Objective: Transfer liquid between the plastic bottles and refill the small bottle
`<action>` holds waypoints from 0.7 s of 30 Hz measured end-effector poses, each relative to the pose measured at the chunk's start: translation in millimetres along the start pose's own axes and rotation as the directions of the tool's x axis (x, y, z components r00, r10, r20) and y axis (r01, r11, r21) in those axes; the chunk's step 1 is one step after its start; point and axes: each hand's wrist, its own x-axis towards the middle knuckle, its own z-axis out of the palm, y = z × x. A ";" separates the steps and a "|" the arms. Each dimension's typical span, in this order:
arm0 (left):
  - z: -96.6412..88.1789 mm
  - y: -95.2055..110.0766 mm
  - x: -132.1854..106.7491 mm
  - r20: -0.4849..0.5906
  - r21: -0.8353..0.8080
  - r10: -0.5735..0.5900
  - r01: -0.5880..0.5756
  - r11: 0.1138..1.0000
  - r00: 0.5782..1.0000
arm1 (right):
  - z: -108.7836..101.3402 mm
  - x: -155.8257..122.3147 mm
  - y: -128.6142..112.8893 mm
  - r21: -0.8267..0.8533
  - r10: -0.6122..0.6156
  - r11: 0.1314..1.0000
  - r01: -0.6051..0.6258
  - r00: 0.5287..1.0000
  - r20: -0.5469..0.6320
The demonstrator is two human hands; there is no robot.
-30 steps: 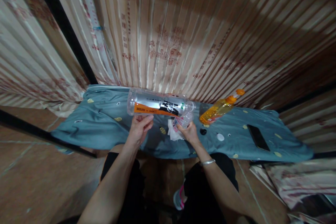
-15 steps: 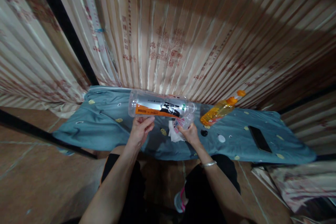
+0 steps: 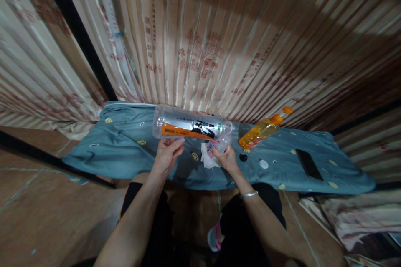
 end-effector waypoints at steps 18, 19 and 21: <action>0.9 -0.1 1.1 0.003 0.002 0.016 -0.016 1.000 1.000 | -2.0 1.2 0.1 0.012 0.019 1.000 -0.019 1.000 0.004; 0.9 -0.1 1.2 0.003 0.004 0.014 -0.014 1.000 1.000 | -1.9 1.2 0.3 0.010 0.020 1.000 -0.020 1.000 0.006; 1.1 -0.1 1.4 0.001 0.005 0.014 -0.014 1.000 1.000 | -1.7 1.1 0.0 0.010 0.018 1.000 -0.018 1.000 0.007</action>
